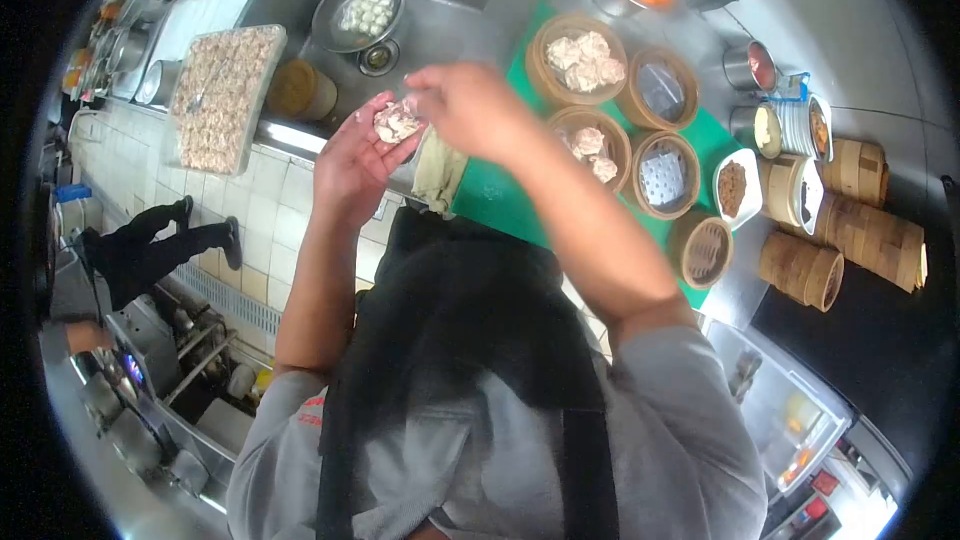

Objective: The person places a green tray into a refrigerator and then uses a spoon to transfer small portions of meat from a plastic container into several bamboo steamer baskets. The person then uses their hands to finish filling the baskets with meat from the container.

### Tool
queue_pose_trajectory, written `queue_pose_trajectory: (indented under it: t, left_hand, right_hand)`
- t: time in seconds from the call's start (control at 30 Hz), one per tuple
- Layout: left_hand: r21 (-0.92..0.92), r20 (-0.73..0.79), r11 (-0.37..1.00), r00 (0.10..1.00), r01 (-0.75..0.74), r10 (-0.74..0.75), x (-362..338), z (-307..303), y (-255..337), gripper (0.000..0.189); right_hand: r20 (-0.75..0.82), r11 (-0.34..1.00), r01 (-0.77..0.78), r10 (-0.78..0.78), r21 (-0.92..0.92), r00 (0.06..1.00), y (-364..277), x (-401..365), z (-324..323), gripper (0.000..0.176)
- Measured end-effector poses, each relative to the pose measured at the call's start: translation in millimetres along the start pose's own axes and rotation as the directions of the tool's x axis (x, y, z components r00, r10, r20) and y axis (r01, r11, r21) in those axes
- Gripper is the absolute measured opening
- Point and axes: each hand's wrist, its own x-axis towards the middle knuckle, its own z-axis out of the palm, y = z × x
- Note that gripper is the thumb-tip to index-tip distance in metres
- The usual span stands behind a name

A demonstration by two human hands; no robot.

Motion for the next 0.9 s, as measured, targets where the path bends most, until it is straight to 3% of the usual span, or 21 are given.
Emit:
queue_pose_trajectory:
  t: [0.1,0.23,0.33,0.37,0.53,0.67,0.7,0.8,0.9]
  left_hand:
    - [-0.022,-0.008,1.0,1.0,-0.016,0.015,7,7,0,0.037]
    - [-0.01,0.104,1.0,0.994,-0.025,0.026,16,23,-8,0.042]
    - [-0.006,0.155,1.0,0.988,-0.001,0.002,20,36,-12,0.047]
    - [-0.018,0.167,1.0,0.986,0.017,-0.013,20,42,-14,0.049]
    - [-0.017,0.184,0.994,0.977,0.111,-0.106,10,51,-23,0.053]
    - [0.095,0.107,0.989,0.987,0.111,-0.121,-2,53,-29,0.054]
    - [0.13,0.06,0.988,0.994,0.079,-0.087,-6,51,-27,0.054]
    - [0.109,-0.056,0.991,0.996,0.078,-0.073,-14,46,-34,0.051]
    - [-0.079,-0.021,0.988,0.99,0.134,-0.136,-17,30,-35,0.047]
  right_hand:
    - [-0.036,0.999,0.047,-0.047,0.006,0.998,-16,-20,3,0.035]
    - [-0.198,0.992,0.125,-0.125,-0.009,0.972,1,-33,4,0.041]
    - [-0.305,0.947,0.096,0.002,0.307,0.952,26,-40,4,0.042]
    - [-0.303,0.952,0.083,0.011,0.295,0.953,28,-45,2,0.042]
    - [-0.225,0.953,-0.039,0.111,0.301,0.968,48,-54,-1,0.043]
    - [-0.064,0.639,-0.153,0.304,0.754,0.951,59,-56,-8,0.04]
    - [-0.066,0.657,-0.168,0.315,0.735,0.947,59,-58,-10,0.039]
    - [-0.006,0.71,-0.161,0.226,0.685,0.974,48,-54,1,0.036]
    - [0.061,0.728,-0.119,0.105,0.675,0.993,29,-52,13,0.035]
